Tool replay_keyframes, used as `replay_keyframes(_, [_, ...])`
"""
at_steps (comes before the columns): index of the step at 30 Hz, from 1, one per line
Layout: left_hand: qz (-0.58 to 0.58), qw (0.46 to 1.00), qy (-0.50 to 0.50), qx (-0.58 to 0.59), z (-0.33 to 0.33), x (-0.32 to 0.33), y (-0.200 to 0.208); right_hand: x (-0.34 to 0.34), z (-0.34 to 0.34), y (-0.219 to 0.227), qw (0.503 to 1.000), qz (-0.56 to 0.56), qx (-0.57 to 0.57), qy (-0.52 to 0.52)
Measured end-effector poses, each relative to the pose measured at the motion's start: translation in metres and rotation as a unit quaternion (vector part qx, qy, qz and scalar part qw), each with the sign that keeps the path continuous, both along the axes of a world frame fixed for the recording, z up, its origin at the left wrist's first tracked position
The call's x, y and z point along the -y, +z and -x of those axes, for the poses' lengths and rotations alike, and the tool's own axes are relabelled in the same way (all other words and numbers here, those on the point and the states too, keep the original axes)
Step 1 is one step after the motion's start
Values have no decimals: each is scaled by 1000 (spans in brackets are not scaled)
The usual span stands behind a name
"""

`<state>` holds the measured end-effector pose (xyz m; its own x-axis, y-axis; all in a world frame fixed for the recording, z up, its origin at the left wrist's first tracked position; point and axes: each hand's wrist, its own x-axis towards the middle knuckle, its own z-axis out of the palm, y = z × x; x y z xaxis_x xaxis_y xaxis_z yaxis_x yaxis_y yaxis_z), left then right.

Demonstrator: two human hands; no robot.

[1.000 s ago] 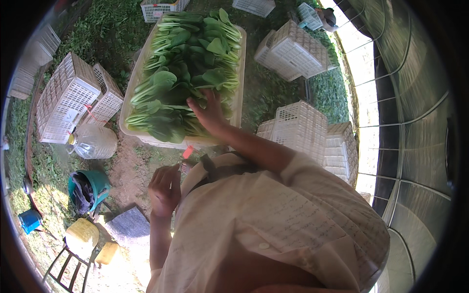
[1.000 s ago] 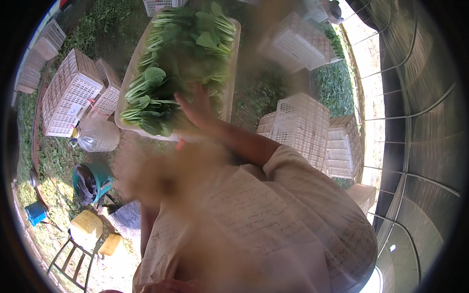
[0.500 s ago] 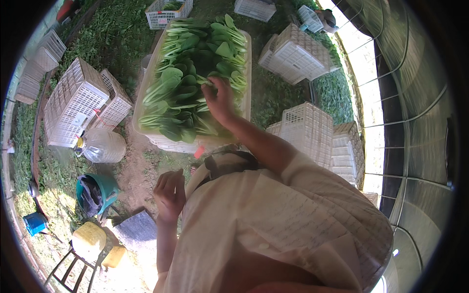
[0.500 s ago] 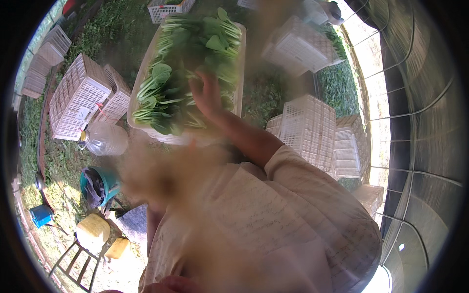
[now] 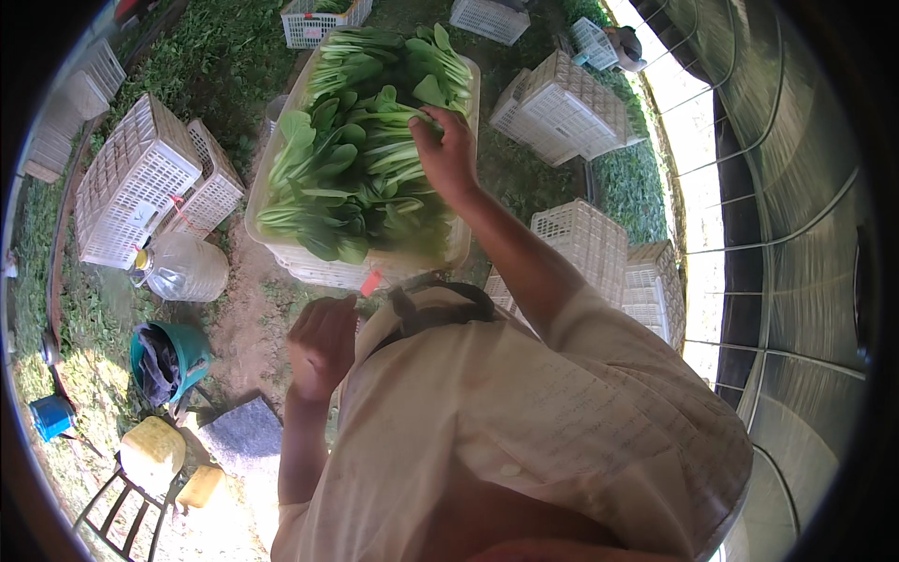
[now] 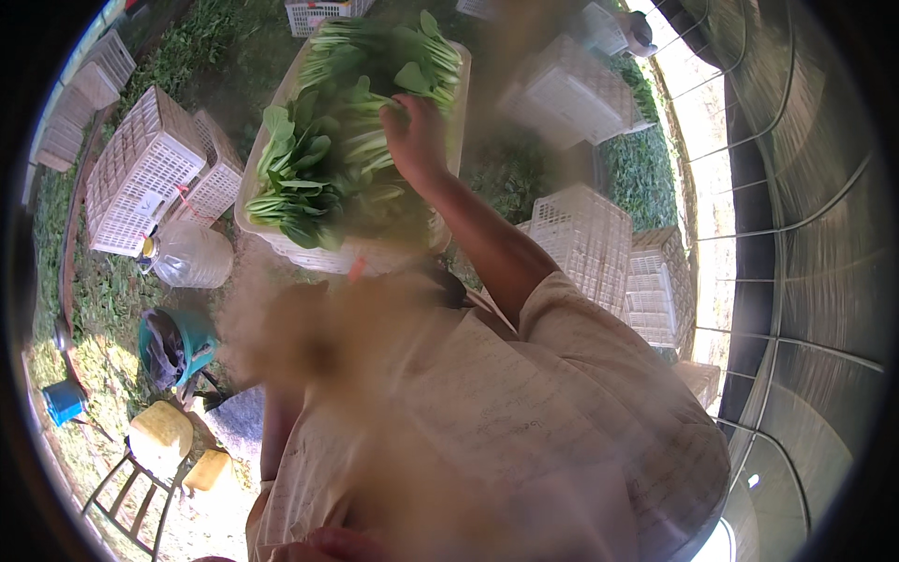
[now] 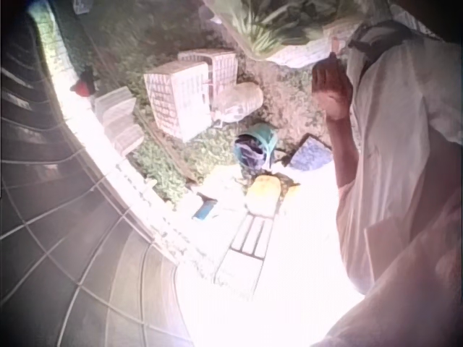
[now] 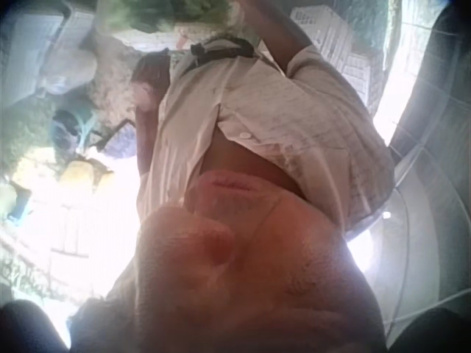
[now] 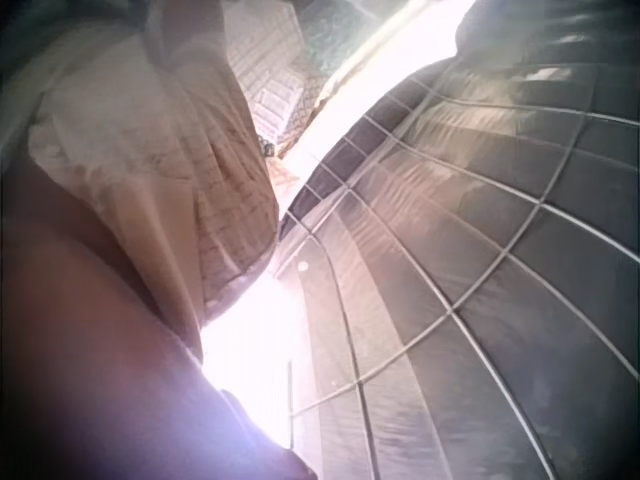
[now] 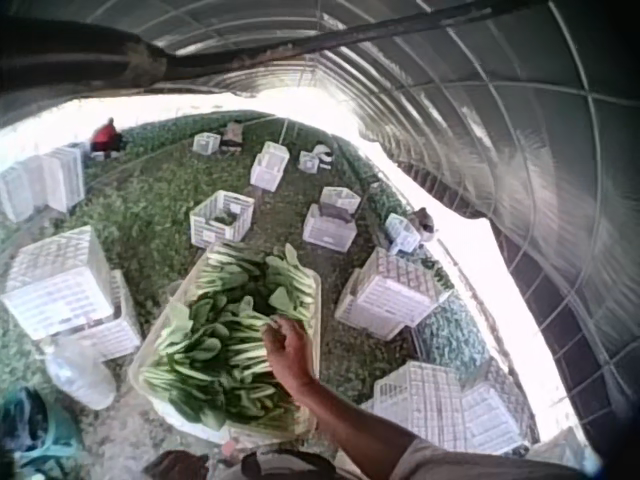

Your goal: The person sorts and packs green leafy vegetables into a plastic crate and subsequently washes a dark cloth in a bucket of water.

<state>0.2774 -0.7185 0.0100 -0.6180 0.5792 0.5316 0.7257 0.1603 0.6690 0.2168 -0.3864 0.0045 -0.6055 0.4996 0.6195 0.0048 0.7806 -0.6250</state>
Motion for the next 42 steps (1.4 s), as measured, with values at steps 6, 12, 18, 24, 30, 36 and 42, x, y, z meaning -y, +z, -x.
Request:
replay_keyframes(6, [104, 969, -158, -156, 26, -118, -47, 14, 0, 10, 1000, -11, -5, 24])
replay_keyframes(12, [267, 914, -95, -290, 47, -195, -84, 19, -13, 42, 998, -33, -33, 48])
replay_keyframes(18, [367, 902, -67, -217, 52, -202, -74, 7, -23, 64, 995, -77, -33, 54])
replay_keyframes(24, [378, 860, -103, -327, 67, -217, -81, -9, -18, 75, 990, -90, -79, 68])
replay_keyframes(30, [538, 798, -120, -242, 70, -230, -51, -14, -13, 84, 990, -40, -117, 70])
replay_keyframes(36, [520, 791, -186, -262, 75, -219, 4, -32, -7, 99, 982, 123, -132, 60])
replay_keyframes(42, [89, 966, -178, -168, 62, -177, 47, -59, 1, 130, 911, 307, -211, 175])
